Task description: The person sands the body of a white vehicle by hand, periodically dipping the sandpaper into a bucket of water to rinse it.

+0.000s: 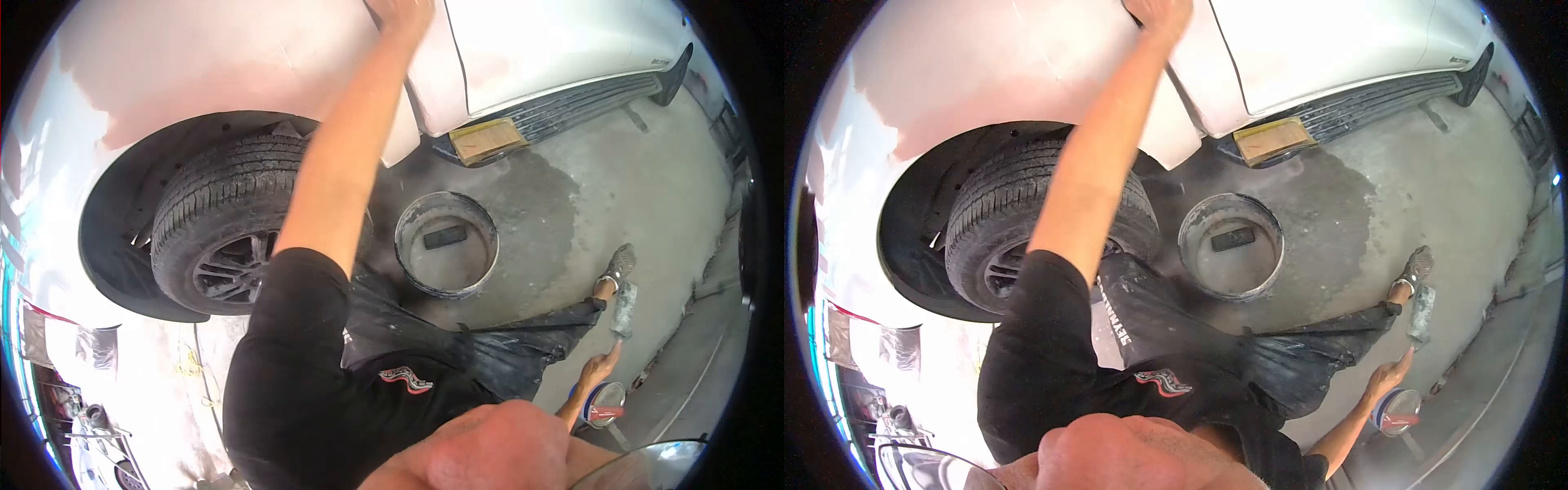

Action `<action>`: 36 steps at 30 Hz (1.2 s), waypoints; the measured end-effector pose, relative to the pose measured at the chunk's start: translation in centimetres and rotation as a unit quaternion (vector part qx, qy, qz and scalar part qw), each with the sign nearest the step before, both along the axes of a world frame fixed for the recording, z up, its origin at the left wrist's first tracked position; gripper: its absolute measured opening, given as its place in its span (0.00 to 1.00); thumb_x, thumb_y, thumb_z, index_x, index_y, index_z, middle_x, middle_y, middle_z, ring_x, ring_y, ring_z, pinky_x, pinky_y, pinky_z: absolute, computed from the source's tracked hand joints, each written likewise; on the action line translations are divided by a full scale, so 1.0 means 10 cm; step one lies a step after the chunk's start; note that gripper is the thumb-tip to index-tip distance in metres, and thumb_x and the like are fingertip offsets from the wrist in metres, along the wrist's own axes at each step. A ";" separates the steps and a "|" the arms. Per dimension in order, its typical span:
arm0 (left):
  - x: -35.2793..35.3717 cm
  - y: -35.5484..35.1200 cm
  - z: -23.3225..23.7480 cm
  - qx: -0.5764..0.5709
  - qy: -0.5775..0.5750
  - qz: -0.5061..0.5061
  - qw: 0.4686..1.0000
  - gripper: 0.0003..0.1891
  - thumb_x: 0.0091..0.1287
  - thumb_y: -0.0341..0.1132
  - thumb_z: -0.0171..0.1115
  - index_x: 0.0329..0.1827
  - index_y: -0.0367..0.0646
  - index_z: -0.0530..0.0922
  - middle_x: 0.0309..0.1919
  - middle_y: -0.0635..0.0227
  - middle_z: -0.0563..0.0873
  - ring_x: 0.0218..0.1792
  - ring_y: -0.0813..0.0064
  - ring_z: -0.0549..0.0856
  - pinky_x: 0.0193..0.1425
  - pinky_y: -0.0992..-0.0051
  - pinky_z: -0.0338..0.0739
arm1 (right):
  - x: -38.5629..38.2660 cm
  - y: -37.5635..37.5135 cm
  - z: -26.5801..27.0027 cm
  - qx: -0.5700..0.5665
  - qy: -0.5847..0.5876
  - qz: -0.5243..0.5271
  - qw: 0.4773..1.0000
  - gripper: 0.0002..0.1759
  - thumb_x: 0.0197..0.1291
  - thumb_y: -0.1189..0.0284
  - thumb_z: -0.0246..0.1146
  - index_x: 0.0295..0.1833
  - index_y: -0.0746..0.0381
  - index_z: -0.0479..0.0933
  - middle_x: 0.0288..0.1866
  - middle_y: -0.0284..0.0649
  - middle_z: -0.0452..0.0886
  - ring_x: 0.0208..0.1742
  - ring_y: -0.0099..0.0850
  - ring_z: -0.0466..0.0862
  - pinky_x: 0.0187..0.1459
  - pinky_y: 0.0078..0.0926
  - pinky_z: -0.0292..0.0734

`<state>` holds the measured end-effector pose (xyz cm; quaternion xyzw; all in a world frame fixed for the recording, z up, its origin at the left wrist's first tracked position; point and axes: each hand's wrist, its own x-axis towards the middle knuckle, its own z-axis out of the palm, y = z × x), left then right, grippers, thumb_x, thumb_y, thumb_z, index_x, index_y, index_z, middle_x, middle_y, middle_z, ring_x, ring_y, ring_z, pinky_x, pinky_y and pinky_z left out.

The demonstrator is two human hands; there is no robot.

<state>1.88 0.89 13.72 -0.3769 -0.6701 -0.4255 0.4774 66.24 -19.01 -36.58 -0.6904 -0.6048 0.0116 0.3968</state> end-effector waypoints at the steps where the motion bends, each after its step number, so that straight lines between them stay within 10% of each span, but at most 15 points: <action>1: -0.08 0.17 -0.37 0.086 0.024 -0.032 0.995 0.35 0.82 0.40 0.47 0.76 0.12 0.54 0.76 0.25 0.61 0.79 0.39 0.61 0.86 0.54 0.51 | -0.01 0.04 0.05 0.005 0.000 0.008 1.000 0.34 0.63 0.87 0.47 0.76 0.68 0.68 0.72 0.61 0.75 0.71 0.56 0.76 0.73 0.45 0.67; 4: 0.08 0.13 -0.95 0.092 0.052 0.060 0.993 0.33 0.83 0.43 0.47 0.76 0.17 0.61 0.77 0.29 0.63 0.79 0.41 0.63 0.84 0.53 0.54 | 0.01 0.08 0.08 0.041 -0.027 0.047 0.998 0.34 0.63 0.86 0.47 0.76 0.67 0.69 0.72 0.61 0.75 0.71 0.57 0.76 0.73 0.45 0.67; 9: 0.43 -0.02 -1.98 -0.001 -0.094 -0.177 0.980 0.50 0.74 0.41 0.59 0.81 0.20 0.34 0.82 0.29 0.33 0.83 0.33 0.36 0.86 0.42 0.34 | -0.16 -0.04 0.41 0.020 -0.048 0.074 0.996 0.34 0.61 0.89 0.48 0.76 0.70 0.67 0.71 0.63 0.75 0.73 0.58 0.74 0.74 0.47 0.66; 14: 0.93 -0.29 -3.02 -0.086 -0.189 -0.277 0.938 0.49 0.74 0.42 0.60 0.84 0.26 0.38 0.83 0.32 0.35 0.84 0.33 0.39 0.84 0.39 0.38 | -0.27 0.02 0.50 -0.024 -0.020 0.094 0.995 0.32 0.62 0.88 0.49 0.74 0.69 0.70 0.71 0.62 0.76 0.72 0.56 0.76 0.74 0.44 0.68; 18: 1.32 -0.42 -4.41 -0.210 -0.318 -0.331 0.863 0.42 0.72 0.45 0.64 0.83 0.38 0.55 0.77 0.39 0.63 0.76 0.36 0.64 0.76 0.39 0.58 | -0.72 0.24 0.75 0.020 0.028 0.144 0.989 0.31 0.63 0.87 0.48 0.74 0.68 0.71 0.70 0.59 0.77 0.72 0.50 0.77 0.74 0.40 0.67; 19: 1.37 -0.58 -4.62 -0.317 -0.347 -0.287 0.835 0.30 0.71 0.45 0.66 0.72 0.40 0.73 0.59 0.47 0.83 0.60 0.44 0.81 0.64 0.45 0.72 | -0.90 0.29 0.83 0.034 0.047 0.152 0.987 0.31 0.65 0.86 0.48 0.74 0.68 0.71 0.69 0.58 0.79 0.71 0.48 0.78 0.72 0.38 0.68; 21: 1.20 -0.79 -4.94 -0.416 -0.375 -0.350 0.751 0.17 0.70 0.46 0.68 0.49 0.41 0.87 0.39 0.54 0.91 0.42 0.49 0.89 0.48 0.53 0.81 | -1.16 0.45 0.80 -0.013 0.192 0.185 0.964 0.26 0.65 0.83 0.54 0.69 0.71 0.74 0.63 0.48 0.82 0.64 0.41 0.81 0.69 0.35 0.70; 26: 1.18 -0.81 -5.20 -0.282 -0.417 -0.503 0.703 0.14 0.74 0.44 0.64 0.44 0.41 0.87 0.37 0.57 0.92 0.37 0.58 0.91 0.43 0.55 0.82 | -2.29 0.79 1.16 -0.142 0.640 0.213 0.724 0.31 0.61 0.83 0.61 0.71 0.64 0.70 0.64 0.39 0.78 0.68 0.36 0.76 0.71 0.37 0.68; 28: 1.13 -0.70 -5.01 -0.295 -0.598 -0.579 0.469 0.15 0.78 0.45 0.60 0.49 0.42 0.88 0.33 0.69 0.89 0.28 0.79 0.83 0.33 0.74 0.77 | -2.66 1.08 0.95 -0.131 0.724 0.252 0.629 0.29 0.62 0.83 0.61 0.70 0.59 0.71 0.66 0.39 0.77 0.69 0.37 0.76 0.74 0.40 0.68; 33: 1.10 -0.95 -4.03 -0.173 -0.751 -0.573 0.280 0.28 0.81 0.58 0.51 0.57 0.40 0.84 0.50 0.63 0.89 0.46 0.72 0.87 0.46 0.69 0.82 | -3.44 1.42 1.07 -0.139 0.808 0.298 0.489 0.21 0.62 0.83 0.60 0.62 0.64 0.75 0.56 0.44 0.84 0.59 0.42 0.85 0.66 0.49 0.79; 36: 1.16 -1.08 -3.87 -0.113 -0.707 -0.630 0.302 0.22 0.80 0.53 0.58 0.53 0.40 0.83 0.45 0.65 0.89 0.42 0.74 0.88 0.44 0.71 0.83 | -3.66 1.33 1.35 -0.140 0.824 0.252 0.488 0.21 0.66 0.84 0.55 0.64 0.65 0.72 0.60 0.47 0.82 0.60 0.47 0.83 0.67 0.53 0.77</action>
